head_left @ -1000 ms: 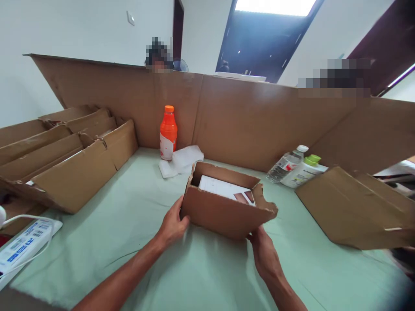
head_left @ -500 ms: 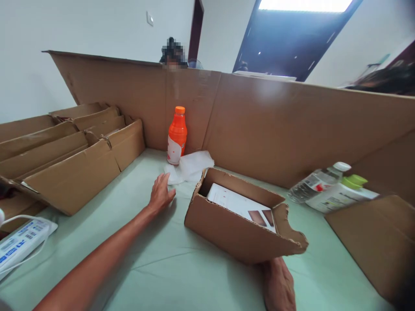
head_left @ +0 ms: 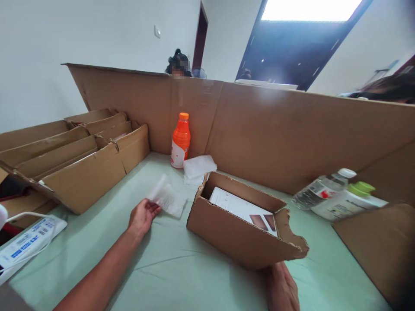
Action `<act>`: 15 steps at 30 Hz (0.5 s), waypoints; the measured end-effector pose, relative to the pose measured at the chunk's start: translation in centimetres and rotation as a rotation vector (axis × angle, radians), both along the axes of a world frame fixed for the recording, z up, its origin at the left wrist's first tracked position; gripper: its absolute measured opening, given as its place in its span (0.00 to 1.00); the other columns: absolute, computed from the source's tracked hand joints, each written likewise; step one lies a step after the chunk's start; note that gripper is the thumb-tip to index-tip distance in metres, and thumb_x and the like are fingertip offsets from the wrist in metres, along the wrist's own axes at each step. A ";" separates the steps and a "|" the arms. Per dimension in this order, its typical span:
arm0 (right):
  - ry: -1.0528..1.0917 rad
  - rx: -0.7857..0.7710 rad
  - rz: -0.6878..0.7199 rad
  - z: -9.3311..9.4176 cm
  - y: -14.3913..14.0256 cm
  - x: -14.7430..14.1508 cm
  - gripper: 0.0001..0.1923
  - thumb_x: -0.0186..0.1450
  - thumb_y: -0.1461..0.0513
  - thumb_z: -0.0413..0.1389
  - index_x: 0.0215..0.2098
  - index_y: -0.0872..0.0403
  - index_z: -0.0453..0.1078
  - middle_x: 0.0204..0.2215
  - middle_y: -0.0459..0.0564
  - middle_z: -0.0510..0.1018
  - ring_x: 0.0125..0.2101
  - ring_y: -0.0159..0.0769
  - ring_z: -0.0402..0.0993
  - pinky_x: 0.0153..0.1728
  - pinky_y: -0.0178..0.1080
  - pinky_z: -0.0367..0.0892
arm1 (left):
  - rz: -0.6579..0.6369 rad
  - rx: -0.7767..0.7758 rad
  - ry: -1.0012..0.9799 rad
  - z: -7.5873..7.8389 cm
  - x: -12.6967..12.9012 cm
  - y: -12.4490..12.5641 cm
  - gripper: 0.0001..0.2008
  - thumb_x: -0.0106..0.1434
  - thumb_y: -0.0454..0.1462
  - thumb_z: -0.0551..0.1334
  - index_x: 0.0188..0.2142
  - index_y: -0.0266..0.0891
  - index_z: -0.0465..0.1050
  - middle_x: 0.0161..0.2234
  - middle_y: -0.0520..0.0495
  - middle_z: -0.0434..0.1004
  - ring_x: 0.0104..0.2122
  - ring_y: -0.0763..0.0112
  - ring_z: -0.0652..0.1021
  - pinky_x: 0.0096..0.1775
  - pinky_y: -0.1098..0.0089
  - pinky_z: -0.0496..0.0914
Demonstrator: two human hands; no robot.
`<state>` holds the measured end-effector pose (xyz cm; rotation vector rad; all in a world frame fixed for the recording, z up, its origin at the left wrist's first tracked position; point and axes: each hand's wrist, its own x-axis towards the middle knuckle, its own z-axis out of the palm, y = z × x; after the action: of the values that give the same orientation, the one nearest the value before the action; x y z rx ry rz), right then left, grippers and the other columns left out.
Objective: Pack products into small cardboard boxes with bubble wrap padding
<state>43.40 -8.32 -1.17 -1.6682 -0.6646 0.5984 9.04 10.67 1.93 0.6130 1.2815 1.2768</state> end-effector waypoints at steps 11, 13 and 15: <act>-0.039 -0.069 -0.019 -0.4 0.1 0.6 0.39 0.59 0.37 0.55 0.57 0.55 0.72 0.50 0.53 0.80 0.56 0.55 0.70 0.58 0.47 0.64 | -0.665 0.143 0.069 3.3 -0.7 -9.5 0.15 0.61 0.42 0.61 0.43 0.35 0.77 0.36 0.40 0.84 0.34 0.64 0.81 0.39 0.65 0.72; -0.062 -0.078 -0.009 -0.8 0.1 1.0 0.39 0.60 0.37 0.54 0.57 0.55 0.72 0.51 0.53 0.80 0.56 0.56 0.69 0.58 0.47 0.65 | -0.613 0.340 0.381 4.2 0.2 -6.4 0.15 0.64 0.40 0.56 0.45 0.36 0.76 0.37 0.41 0.84 0.36 0.63 0.81 0.40 0.64 0.73; -0.085 -0.094 -0.023 -1.3 0.2 1.4 0.40 0.60 0.37 0.53 0.58 0.55 0.72 0.52 0.53 0.80 0.57 0.57 0.69 0.58 0.48 0.66 | -0.545 0.475 0.683 4.5 1.8 -2.3 0.14 0.64 0.35 0.55 0.45 0.36 0.77 0.42 0.40 0.83 0.42 0.61 0.80 0.45 0.61 0.73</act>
<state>44.80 -8.16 -2.46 -1.7946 -0.6864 0.5527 10.79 8.33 6.45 1.7203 1.2025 0.9255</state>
